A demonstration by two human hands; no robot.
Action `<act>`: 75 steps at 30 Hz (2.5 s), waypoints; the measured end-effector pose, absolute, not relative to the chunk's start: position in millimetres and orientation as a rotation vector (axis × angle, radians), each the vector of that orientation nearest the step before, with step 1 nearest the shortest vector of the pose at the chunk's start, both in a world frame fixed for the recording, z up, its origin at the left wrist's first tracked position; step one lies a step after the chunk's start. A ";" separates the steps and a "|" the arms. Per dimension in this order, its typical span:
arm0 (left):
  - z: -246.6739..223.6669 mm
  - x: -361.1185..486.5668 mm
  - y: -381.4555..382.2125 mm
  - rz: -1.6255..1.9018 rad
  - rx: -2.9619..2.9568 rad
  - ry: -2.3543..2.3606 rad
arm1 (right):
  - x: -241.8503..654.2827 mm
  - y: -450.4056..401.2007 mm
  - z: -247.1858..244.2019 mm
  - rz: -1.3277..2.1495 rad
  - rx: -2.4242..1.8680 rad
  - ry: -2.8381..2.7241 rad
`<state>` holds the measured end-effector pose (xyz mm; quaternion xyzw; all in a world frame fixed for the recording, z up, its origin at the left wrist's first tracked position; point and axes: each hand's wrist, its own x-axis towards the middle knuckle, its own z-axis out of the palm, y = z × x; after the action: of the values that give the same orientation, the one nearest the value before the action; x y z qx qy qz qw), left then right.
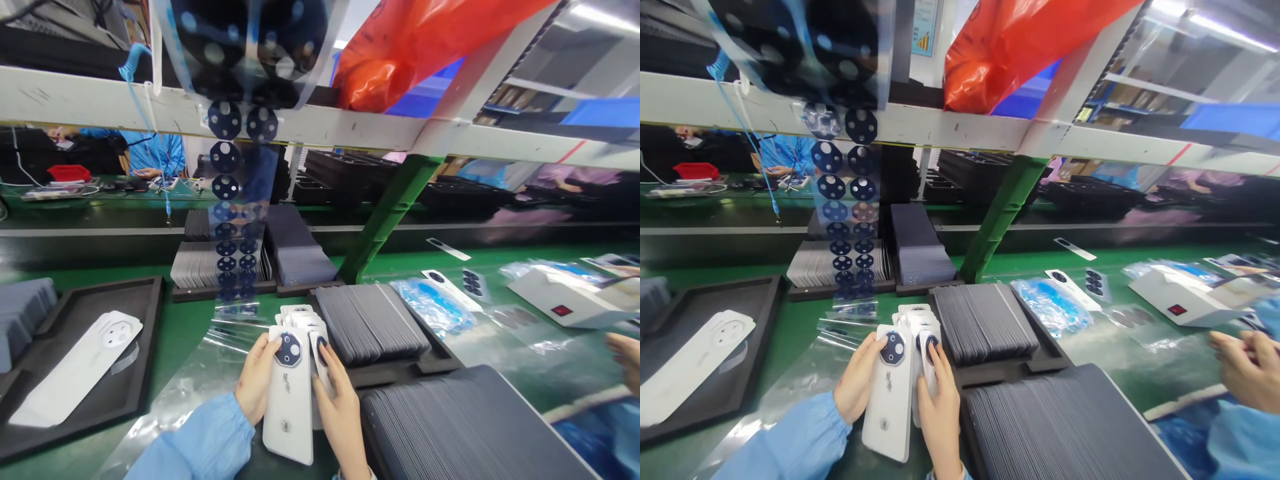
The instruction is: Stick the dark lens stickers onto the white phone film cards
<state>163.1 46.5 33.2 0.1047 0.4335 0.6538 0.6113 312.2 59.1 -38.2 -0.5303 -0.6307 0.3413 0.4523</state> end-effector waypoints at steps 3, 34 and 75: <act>35.5 164.0 45.5 1.489 0.179 0.981 | 310.8 58.1 -36.5 0.832 -1.319 -1.575; 25.2 170.4 45.6 1.508 0.243 1.078 | 311.4 53.1 -33.3 0.834 -1.355 -1.573; 93.7 32.9 -62.5 1.160 0.946 1.998 | 291.7 81.4 -42.4 -0.225 -1.471 -2.053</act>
<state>32.9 -62.5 93.7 0.3595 0.7590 0.4408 0.3169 291.7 81.4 -42.4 -0.5537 -0.7728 -0.0847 0.2984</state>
